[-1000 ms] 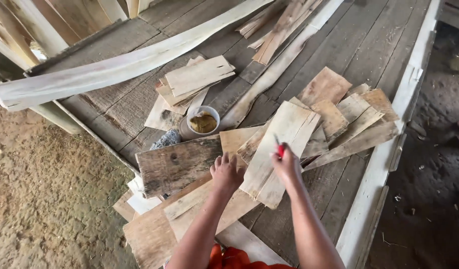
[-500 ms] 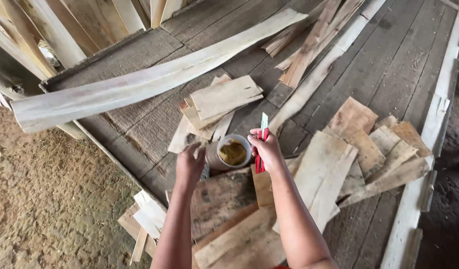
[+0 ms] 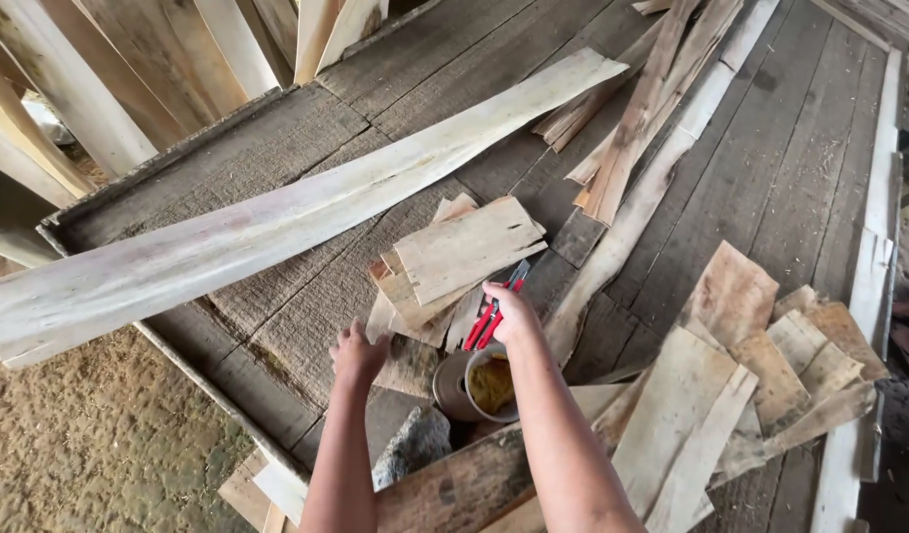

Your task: The person gathers several small wooden planks from a pile and places them on a wooden workbench. Using a red utility knife, the person repeatedly scores and cuts the planks into smaller pieces, creating wood shavings and offcuts on the bench.

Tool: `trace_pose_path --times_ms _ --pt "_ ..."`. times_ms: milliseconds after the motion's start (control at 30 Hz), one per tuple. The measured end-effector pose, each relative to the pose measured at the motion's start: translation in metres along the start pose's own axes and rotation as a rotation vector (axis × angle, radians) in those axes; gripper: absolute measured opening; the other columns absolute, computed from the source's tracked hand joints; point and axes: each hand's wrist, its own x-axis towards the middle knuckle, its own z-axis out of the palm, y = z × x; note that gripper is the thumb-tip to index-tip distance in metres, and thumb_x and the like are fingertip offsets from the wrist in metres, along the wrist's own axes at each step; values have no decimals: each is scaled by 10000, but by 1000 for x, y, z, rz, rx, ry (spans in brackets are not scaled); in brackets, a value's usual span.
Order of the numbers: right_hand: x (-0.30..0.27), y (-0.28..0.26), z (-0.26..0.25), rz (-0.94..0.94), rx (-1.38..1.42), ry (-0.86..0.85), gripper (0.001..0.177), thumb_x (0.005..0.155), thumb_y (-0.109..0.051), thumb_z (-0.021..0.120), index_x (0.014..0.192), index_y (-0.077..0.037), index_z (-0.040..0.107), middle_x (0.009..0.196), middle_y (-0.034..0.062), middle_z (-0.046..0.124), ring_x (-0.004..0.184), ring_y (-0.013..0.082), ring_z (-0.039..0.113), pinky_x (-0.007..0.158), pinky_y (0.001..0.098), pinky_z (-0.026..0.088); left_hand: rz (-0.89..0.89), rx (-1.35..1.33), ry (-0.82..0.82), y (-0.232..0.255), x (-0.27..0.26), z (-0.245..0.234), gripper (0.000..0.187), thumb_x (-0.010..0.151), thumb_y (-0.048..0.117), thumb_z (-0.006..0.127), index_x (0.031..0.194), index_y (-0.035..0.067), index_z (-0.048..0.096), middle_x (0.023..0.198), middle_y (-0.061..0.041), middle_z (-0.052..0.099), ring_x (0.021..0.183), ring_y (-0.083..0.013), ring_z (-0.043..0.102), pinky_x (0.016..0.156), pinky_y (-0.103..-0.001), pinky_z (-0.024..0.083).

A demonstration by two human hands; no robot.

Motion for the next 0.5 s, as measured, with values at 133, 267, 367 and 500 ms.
trace_pose_path --times_ms 133,267,367,500 --pt "43 28 1 -46 -26 148 378 741 -206 908 1043 -92 711 1000 146 570 953 298 602 865 468 487 -53 11 -9 0 35 10 772 855 617 594 1510 242 431 1503 -112 430 1383 -425 415 1087 -572 386" --pt "78 58 -8 -92 -37 245 377 724 -152 896 1003 -73 656 913 111 571 853 256 571 778 429 482 -68 -19 -35 7 41 0 777 829 766 579 1378 219 522 1421 -136 525 1343 -424 479 1085 -578 360" --pt "86 64 -9 -130 -18 301 370 723 -134 879 955 -96 592 851 75 547 787 221 547 706 365 459 -39 -137 -52 23 29 -10 751 845 739 592 1276 124 620 1303 -196 634 1290 -430 552 1080 -537 401" --pt "100 66 -12 -84 24 302 364 742 -138 859 949 -114 561 832 107 546 734 279 568 660 402 488 18 -313 -48 58 14 -22 713 879 627 654 1276 35 629 1224 -259 697 1241 -420 618 1065 -513 471"
